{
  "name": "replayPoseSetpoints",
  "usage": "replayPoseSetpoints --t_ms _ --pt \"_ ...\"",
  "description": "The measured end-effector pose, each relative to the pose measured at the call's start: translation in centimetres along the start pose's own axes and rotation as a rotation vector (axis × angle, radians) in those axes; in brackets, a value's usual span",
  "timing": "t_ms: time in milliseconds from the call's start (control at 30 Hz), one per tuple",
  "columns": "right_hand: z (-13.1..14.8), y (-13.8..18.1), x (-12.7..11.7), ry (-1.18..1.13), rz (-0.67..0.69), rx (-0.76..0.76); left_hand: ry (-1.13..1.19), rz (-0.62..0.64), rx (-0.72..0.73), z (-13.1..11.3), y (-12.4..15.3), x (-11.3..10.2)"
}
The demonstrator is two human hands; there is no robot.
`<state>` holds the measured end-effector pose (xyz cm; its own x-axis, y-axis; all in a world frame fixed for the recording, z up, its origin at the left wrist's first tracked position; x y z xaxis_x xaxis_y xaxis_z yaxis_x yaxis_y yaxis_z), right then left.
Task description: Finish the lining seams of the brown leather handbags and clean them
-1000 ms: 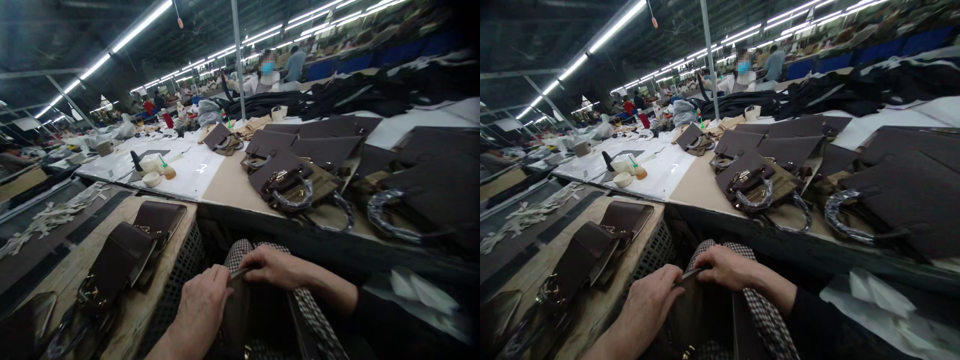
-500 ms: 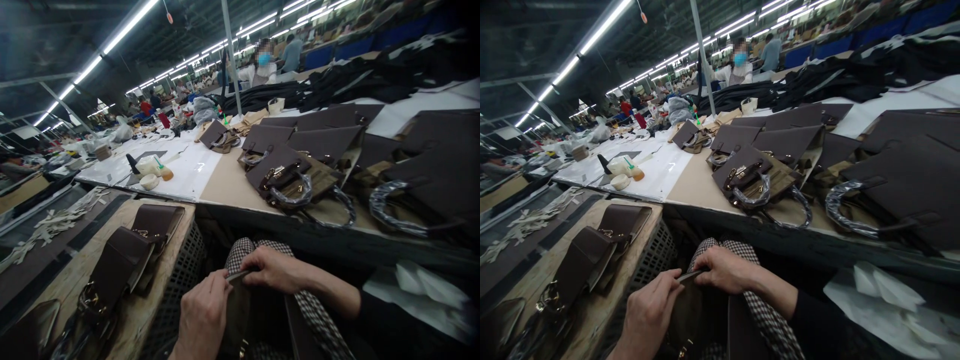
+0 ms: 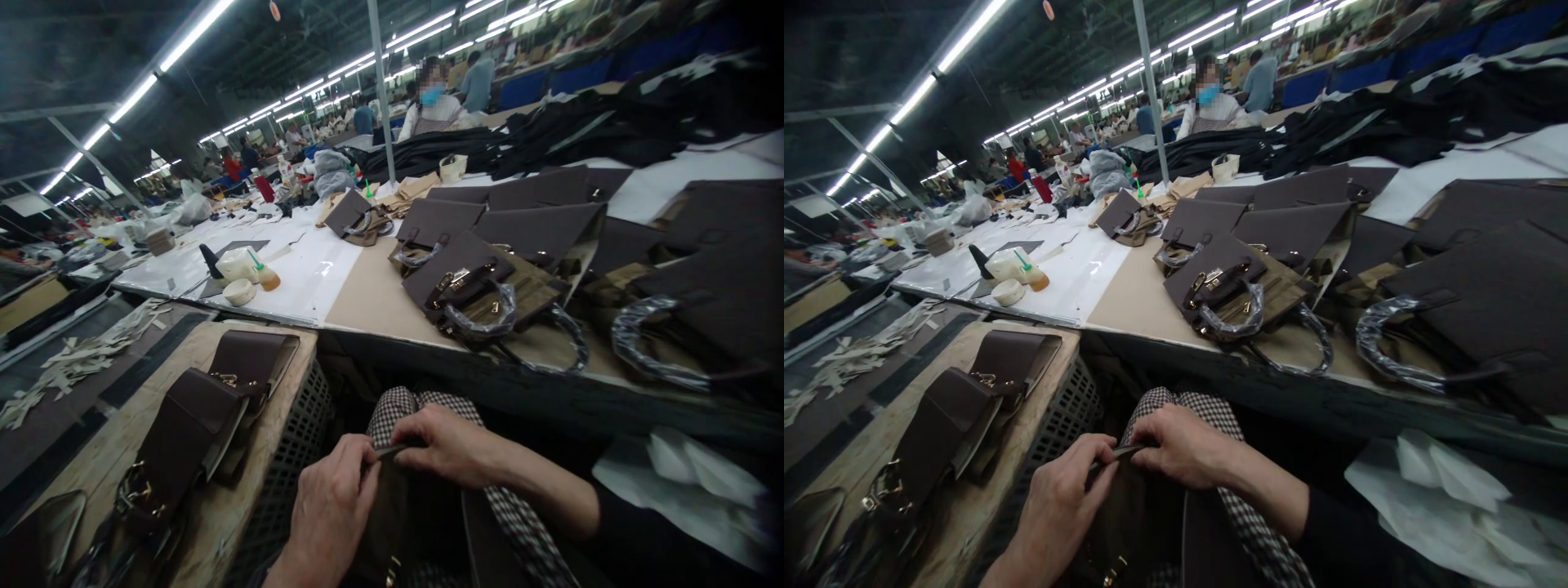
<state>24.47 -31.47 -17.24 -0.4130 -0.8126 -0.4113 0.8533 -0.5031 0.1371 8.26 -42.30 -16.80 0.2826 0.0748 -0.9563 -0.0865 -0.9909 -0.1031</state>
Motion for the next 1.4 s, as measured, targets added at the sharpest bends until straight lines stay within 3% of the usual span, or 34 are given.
replayPoseSetpoints --t_ms 233,467,900,1400 --pt "-0.3 0.0 0.6 0.033 -0.098 -0.134 -0.049 -0.024 0.15 0.5 0.0 0.7" --pt "-0.6 0.4 1.6 0.238 -0.105 -0.325 0.005 -0.027 0.131 0.6 0.7 0.5" --pt "0.3 0.4 2.6 0.446 -0.142 -0.362 0.001 -0.023 0.113 0.5 0.7 0.3" --pt "-0.9 -0.6 3.4 0.156 -0.191 -0.391 0.069 -0.056 0.004 0.6 0.5 0.0"
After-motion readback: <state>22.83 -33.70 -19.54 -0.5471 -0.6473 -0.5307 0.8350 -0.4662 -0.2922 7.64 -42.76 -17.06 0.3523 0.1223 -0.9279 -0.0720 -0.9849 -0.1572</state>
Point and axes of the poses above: each hand's wrist, its own y-axis away from the middle knuckle, its own x-axis out of the palm, z = x × y, the point moved 3 cm from there along -y, towards the middle knuckle, and after that the axes turned 10 degrees about -y, right-handed, at the moved point
